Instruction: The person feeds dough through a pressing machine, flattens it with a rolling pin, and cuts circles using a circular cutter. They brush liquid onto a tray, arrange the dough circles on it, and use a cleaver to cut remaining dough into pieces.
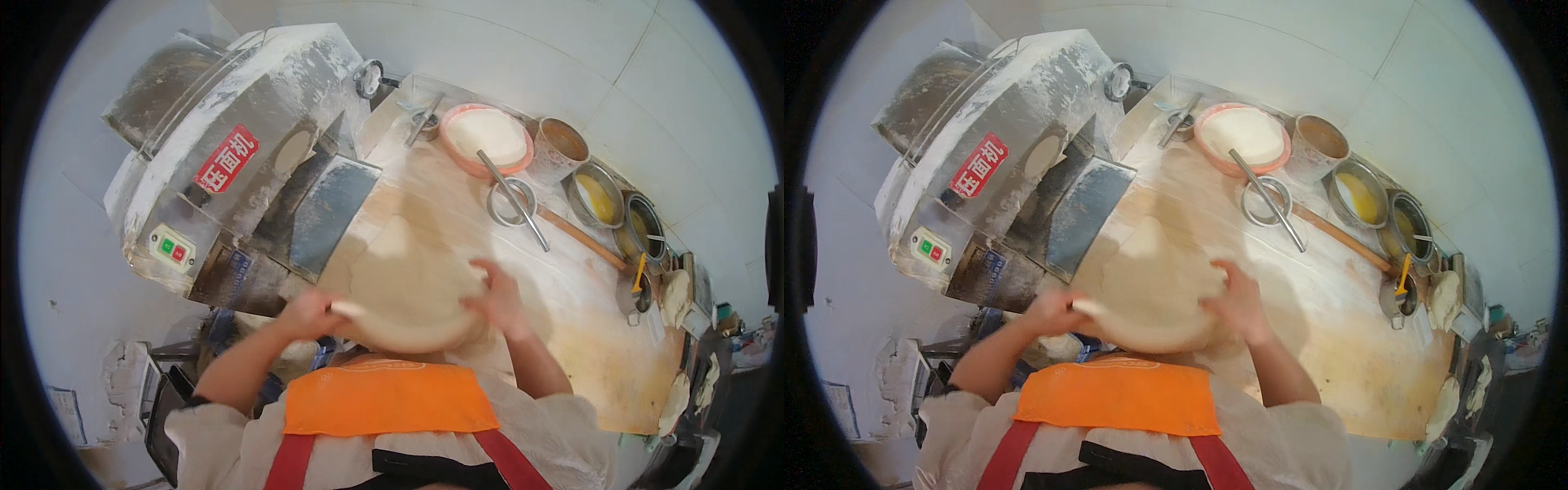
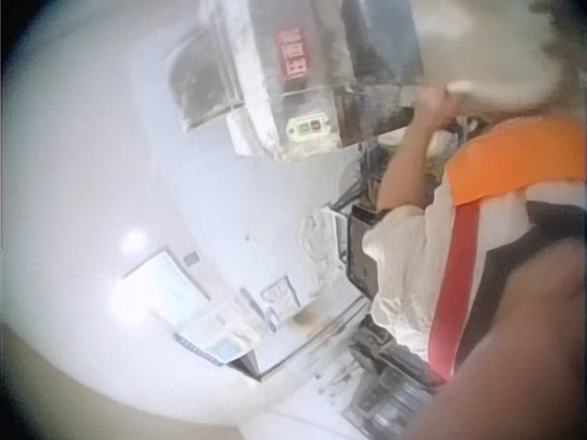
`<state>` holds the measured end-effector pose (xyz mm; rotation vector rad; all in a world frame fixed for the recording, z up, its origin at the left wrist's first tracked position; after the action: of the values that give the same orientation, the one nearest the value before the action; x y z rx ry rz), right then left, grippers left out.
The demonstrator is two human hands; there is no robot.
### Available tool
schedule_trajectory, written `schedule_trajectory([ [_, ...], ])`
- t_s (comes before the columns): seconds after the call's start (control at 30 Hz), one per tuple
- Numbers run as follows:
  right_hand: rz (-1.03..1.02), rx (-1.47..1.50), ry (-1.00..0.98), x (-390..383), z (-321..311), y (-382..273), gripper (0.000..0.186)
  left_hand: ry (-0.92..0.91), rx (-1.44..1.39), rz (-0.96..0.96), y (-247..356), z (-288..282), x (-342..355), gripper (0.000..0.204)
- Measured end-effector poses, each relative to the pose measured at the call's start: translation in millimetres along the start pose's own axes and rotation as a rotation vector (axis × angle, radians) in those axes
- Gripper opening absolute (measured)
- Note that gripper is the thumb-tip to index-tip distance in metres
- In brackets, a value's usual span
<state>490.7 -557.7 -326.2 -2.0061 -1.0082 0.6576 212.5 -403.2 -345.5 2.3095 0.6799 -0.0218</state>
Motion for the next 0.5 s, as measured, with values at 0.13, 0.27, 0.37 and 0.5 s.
schedule_trajectory([
  [0.13,0.099,0.199,0.116,111,-3,18,0.058,0.363,-0.06,-0.151,-40,-58,90,0.034],
  [0.27,0.093,0.088,0.294,185,-24,83,0.067,0.74,-0.119,-0.417,-113,-92,110,0.051],
  [0.37,0.258,-0.441,0.081,181,21,146,0.081,-0.015,-0.309,-0.825,-198,34,98,0.057],
  [0.5,0.345,-0.229,0.334,116,87,112,0.073,0.33,-1.143,-0.797,-143,101,94,0.064],
])
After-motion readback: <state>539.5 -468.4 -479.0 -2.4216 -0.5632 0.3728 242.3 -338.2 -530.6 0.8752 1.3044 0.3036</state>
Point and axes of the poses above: each hand's wrist, its own x-axis towards the middle knuckle, its own z-axis out of the palm, y = z × x, the point moved 9 cm from there along x, towards the middle knuckle
